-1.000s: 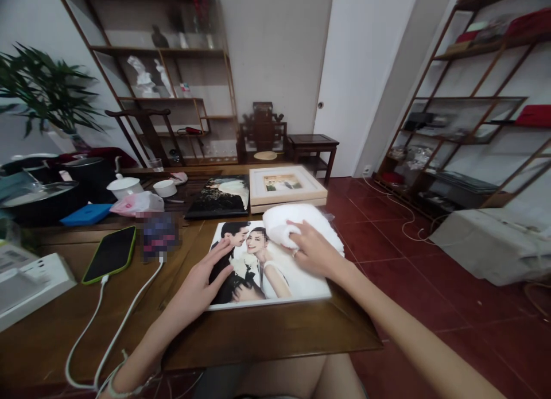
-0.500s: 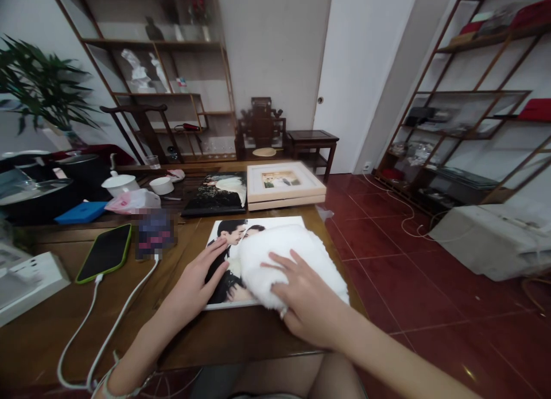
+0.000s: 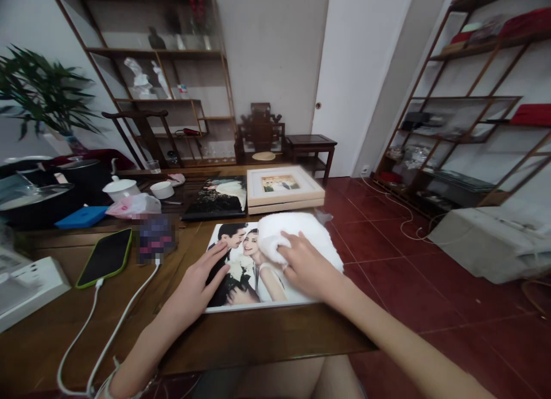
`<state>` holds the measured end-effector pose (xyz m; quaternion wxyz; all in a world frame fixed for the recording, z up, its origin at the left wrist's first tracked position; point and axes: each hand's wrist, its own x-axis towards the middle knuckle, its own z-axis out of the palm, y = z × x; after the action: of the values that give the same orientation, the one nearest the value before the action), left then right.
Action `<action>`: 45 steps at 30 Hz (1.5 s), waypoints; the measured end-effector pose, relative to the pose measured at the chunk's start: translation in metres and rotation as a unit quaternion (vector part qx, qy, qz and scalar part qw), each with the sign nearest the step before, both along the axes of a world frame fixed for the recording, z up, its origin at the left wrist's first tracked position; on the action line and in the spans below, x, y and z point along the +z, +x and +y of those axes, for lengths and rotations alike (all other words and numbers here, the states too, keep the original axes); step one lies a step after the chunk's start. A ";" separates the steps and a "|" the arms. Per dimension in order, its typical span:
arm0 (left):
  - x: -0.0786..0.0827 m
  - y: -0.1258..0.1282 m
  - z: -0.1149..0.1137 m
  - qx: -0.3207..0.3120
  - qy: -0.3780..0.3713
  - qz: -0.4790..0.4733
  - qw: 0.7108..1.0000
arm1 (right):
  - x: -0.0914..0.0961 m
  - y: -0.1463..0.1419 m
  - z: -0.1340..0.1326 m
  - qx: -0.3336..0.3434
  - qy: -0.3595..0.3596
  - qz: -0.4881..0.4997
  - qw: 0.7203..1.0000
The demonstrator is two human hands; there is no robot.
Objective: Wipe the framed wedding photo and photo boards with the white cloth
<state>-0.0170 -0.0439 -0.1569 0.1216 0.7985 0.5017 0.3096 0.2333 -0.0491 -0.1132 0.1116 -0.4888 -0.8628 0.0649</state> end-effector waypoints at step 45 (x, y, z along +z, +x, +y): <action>0.003 0.002 0.000 -0.003 -0.050 0.064 0.997 | -0.003 -0.005 -0.023 0.075 0.041 0.037 0.996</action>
<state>-0.0154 -0.0442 -0.1543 0.1301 0.8110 0.5209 0.2324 0.2286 -0.0716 -0.1167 0.1580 -0.4146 -0.8945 0.0558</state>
